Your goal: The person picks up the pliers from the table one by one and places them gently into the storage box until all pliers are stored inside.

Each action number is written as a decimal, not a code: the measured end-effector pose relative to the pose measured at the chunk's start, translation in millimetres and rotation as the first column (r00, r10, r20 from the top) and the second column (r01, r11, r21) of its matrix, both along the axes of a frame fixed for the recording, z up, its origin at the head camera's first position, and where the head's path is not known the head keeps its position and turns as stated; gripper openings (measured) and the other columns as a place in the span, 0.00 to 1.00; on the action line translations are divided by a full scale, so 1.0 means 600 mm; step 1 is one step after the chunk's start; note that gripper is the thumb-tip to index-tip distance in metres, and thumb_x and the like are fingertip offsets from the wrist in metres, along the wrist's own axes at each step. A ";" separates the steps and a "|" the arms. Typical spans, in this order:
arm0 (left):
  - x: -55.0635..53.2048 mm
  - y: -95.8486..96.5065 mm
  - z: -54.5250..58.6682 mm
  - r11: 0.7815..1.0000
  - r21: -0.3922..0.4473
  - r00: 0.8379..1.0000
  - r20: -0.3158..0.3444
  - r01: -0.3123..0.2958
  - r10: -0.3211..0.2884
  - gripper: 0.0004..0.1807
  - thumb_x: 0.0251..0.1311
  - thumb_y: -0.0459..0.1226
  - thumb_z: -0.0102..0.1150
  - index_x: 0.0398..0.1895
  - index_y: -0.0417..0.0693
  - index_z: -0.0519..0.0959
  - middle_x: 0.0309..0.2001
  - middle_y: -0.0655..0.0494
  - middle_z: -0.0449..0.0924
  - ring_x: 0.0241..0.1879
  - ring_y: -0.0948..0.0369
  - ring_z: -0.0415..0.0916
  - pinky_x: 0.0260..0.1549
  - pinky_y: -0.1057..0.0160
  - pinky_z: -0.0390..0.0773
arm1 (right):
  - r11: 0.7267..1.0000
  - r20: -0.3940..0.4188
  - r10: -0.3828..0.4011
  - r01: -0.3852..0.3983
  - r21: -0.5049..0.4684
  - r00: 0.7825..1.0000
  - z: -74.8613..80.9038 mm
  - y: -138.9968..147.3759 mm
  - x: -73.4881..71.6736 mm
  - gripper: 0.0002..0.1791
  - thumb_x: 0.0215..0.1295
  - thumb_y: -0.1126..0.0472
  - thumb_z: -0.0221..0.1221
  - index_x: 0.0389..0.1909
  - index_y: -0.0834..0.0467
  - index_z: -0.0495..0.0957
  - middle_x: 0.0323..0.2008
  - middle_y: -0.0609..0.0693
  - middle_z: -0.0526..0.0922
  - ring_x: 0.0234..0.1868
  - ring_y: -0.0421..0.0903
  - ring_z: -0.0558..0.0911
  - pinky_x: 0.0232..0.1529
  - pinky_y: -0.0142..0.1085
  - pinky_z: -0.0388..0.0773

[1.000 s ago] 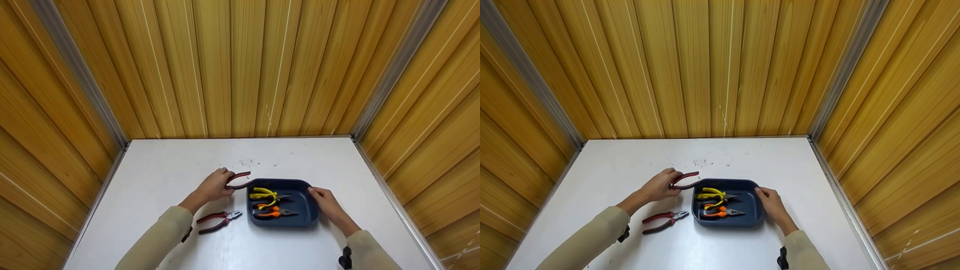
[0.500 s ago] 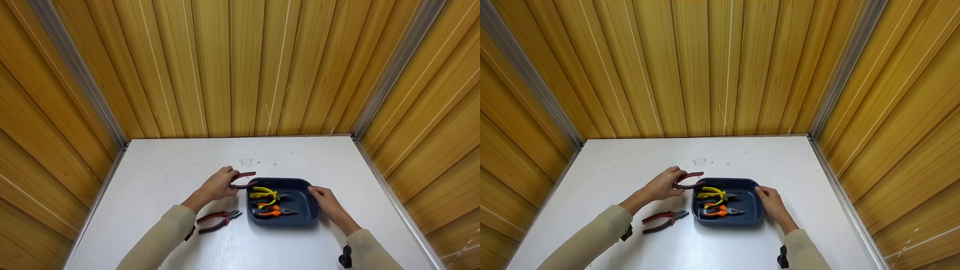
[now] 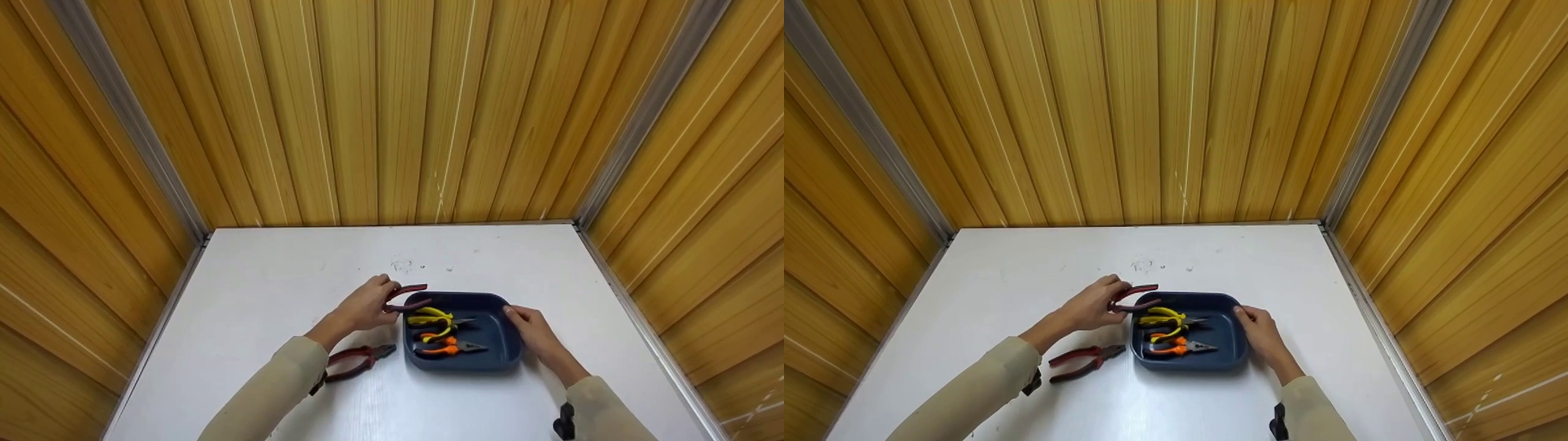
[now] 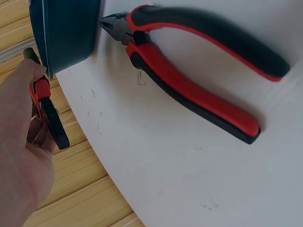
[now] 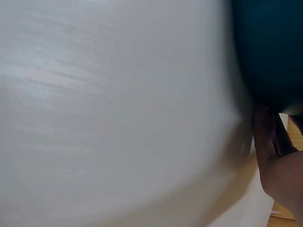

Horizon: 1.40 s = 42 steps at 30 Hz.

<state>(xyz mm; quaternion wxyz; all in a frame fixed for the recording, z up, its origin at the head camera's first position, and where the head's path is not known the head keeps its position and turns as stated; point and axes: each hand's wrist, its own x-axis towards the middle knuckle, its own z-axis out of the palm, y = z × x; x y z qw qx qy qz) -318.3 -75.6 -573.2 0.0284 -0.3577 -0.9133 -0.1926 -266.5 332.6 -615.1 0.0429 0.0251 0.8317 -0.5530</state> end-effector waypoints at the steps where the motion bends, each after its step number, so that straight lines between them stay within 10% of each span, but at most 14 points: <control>1: 0.000 0.002 0.000 1.000 0.002 1.000 0.002 0.003 -0.003 0.27 0.60 0.42 0.70 0.61 0.43 0.79 0.45 0.53 0.76 0.43 0.59 0.70 0.46 0.58 0.78 | 1.000 0.001 -0.002 0.002 -0.001 1.000 0.000 0.000 0.000 0.25 0.84 0.53 0.54 0.63 0.70 0.80 0.62 0.64 0.82 0.61 0.49 0.79 0.53 0.26 0.73; 42: 0.019 0.088 0.018 0.996 -0.048 0.994 0.082 0.079 -0.074 0.28 0.64 0.47 0.70 0.65 0.48 0.79 0.53 0.57 0.75 0.48 0.62 0.73 0.52 0.63 0.78 | 1.000 -0.028 -0.018 0.018 -0.016 0.999 -0.019 0.003 -0.005 0.24 0.84 0.52 0.54 0.60 0.69 0.83 0.59 0.62 0.84 0.57 0.48 0.81 0.53 0.28 0.74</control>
